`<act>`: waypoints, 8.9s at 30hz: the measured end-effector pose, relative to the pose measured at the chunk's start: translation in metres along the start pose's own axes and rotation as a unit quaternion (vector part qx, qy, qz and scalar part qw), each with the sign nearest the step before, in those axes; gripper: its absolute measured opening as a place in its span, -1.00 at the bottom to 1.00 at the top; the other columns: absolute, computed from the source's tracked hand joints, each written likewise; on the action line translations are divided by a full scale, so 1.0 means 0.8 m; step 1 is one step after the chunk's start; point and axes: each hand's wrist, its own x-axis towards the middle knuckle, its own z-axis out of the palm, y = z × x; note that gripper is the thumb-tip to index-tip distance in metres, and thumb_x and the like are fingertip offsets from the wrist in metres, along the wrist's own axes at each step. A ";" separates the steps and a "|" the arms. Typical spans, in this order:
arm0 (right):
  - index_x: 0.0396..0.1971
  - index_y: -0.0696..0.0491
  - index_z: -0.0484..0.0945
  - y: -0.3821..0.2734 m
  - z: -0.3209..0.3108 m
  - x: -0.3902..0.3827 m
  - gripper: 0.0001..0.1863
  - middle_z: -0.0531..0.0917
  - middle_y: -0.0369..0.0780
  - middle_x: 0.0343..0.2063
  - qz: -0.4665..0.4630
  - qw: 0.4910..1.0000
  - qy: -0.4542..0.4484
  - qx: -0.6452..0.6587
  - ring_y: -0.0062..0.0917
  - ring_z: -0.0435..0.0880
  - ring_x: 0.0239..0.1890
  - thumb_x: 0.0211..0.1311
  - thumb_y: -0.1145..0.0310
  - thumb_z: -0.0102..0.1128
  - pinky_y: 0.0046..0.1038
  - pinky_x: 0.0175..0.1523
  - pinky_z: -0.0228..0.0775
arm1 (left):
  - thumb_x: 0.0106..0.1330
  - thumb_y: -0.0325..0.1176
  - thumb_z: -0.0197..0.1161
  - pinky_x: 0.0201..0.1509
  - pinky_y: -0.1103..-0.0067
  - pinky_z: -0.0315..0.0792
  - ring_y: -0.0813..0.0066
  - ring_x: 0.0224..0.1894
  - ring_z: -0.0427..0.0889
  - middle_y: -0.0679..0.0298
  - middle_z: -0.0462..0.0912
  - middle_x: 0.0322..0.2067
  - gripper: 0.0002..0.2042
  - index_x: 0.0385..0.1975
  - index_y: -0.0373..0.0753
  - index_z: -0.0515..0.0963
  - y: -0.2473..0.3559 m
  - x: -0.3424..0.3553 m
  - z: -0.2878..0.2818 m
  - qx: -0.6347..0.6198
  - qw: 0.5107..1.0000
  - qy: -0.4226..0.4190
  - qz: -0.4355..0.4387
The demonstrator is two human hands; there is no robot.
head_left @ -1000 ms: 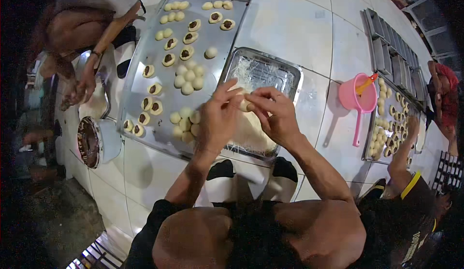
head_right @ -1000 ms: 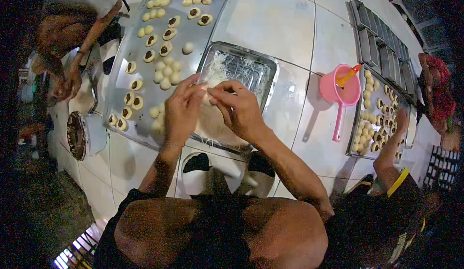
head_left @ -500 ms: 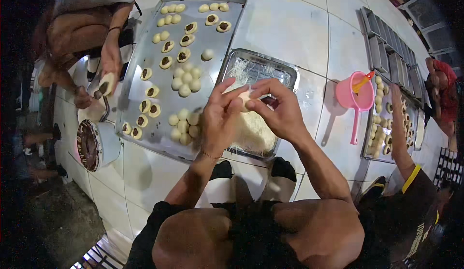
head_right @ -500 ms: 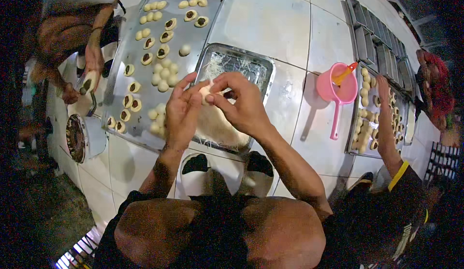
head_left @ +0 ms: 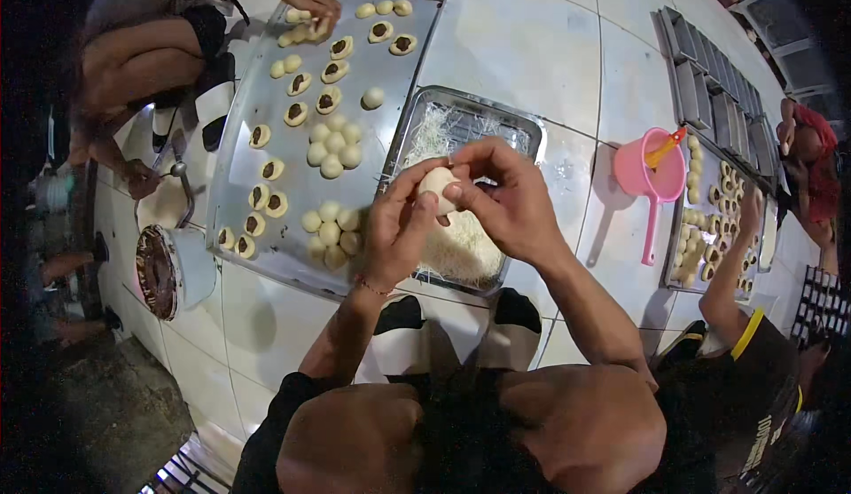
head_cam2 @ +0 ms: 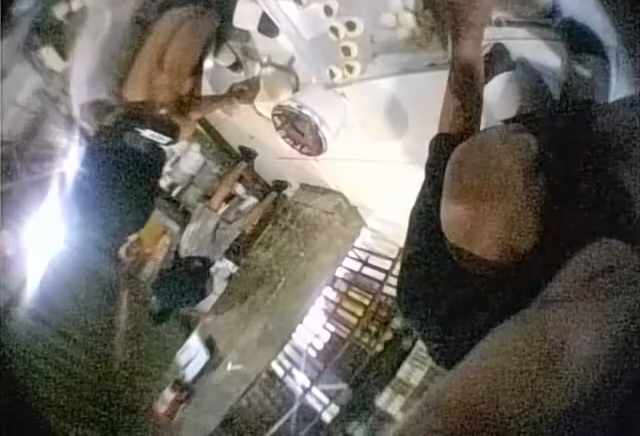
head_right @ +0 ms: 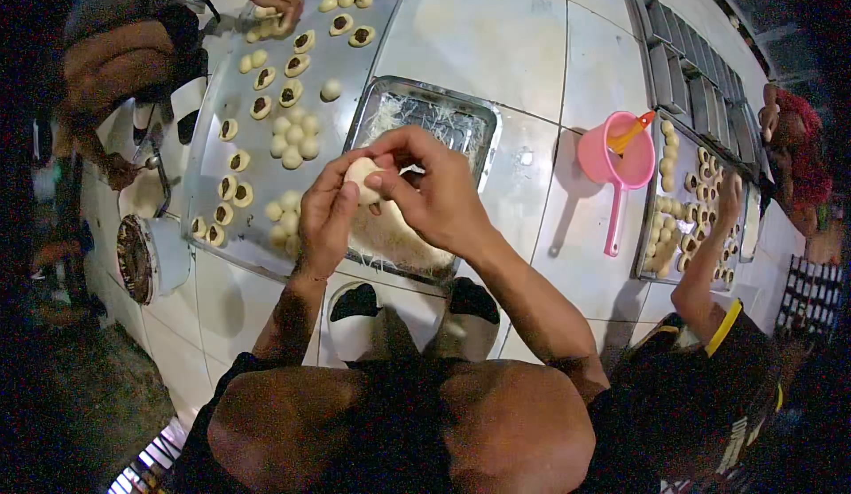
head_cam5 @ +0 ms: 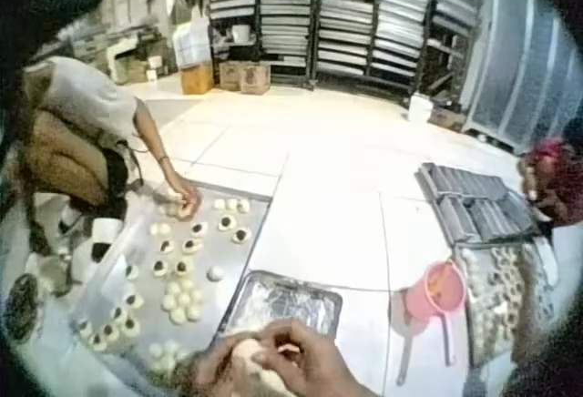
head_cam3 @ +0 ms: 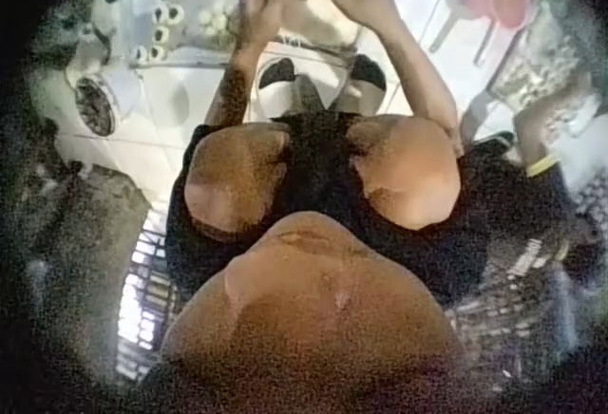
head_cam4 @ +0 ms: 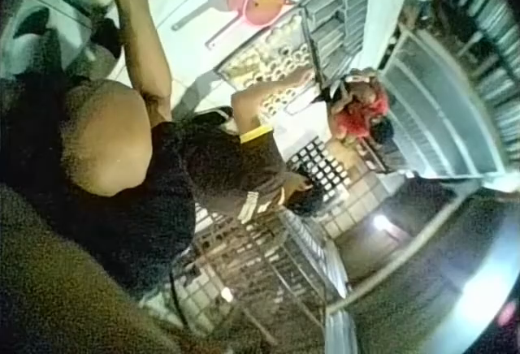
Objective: Fill small dough balls with chocolate filling and coat them in a flour mixture.
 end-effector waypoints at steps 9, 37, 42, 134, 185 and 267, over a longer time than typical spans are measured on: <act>-0.11 0.22 0.60 0.016 -0.012 0.030 -0.77 0.56 -0.09 -0.07 0.131 0.963 -0.166 -0.165 -0.49 0.59 -0.27 0.22 0.62 0.18 -0.56 -0.20 0.50 | 0.51 -0.23 -0.07 -0.34 0.62 0.39 0.52 -0.32 0.50 0.22 0.56 -0.24 -0.68 0.03 -0.34 0.41 -0.052 0.030 -0.060 -0.414 0.834 -0.076 -0.358; -0.22 0.11 0.56 0.152 -0.042 -0.011 -0.71 0.61 -0.08 -0.25 0.035 0.813 -0.141 -0.563 -0.16 0.59 -0.26 0.07 0.29 0.22 -0.25 -0.15 0.43 | 0.22 -0.32 0.20 -0.16 0.39 0.52 0.14 -0.32 0.61 0.07 0.67 -0.22 -0.65 -0.01 -0.30 0.54 -0.121 0.241 -0.321 0.666 0.711 0.127 -0.188; -0.20 0.07 0.58 0.177 -0.064 -0.015 -0.71 0.63 -0.08 -0.27 0.025 0.807 -0.206 -0.554 -0.12 0.60 -0.29 0.07 0.28 0.19 -0.18 -0.21 0.44 | 0.30 -0.35 0.13 -0.23 0.47 0.51 0.29 -0.39 0.57 0.18 0.66 -0.24 -0.75 -0.06 -0.26 0.53 -0.135 0.248 -0.317 0.469 0.867 0.165 -0.013; -0.28 0.15 0.61 -0.001 0.006 0.036 -0.83 0.63 -0.12 -0.13 0.010 0.966 -0.113 -0.231 -0.43 0.60 -0.30 0.11 0.63 0.22 -0.45 -0.26 0.45 | 0.44 -0.34 0.01 -0.18 0.63 0.44 0.51 -0.26 0.53 0.15 0.57 -0.17 -0.71 0.09 -0.29 0.44 -0.036 0.039 -0.071 -0.370 0.875 -0.057 -0.307; -0.10 0.21 0.61 0.090 0.011 0.014 -0.62 0.69 -0.09 -0.31 0.067 0.912 -0.015 -0.404 -0.24 0.62 -0.23 0.00 0.45 0.25 -0.32 -0.20 0.48 | 0.45 -0.36 0.06 -0.05 0.53 0.56 0.42 -0.12 0.59 0.11 0.54 0.02 -0.73 0.10 -0.23 0.44 -0.135 0.022 -0.012 -0.061 0.978 0.080 -0.185; -0.11 0.15 0.58 0.093 -0.061 0.064 -0.74 0.59 -0.17 -0.07 0.087 0.982 0.057 -0.156 -0.41 0.57 -0.13 0.17 0.59 0.19 -0.47 -0.04 0.45 | 0.15 -0.50 0.21 -0.11 0.28 0.51 0.04 -0.13 0.59 -0.07 0.55 -0.01 -0.47 0.19 -0.33 0.34 -0.172 0.241 -0.263 0.465 0.869 0.169 0.020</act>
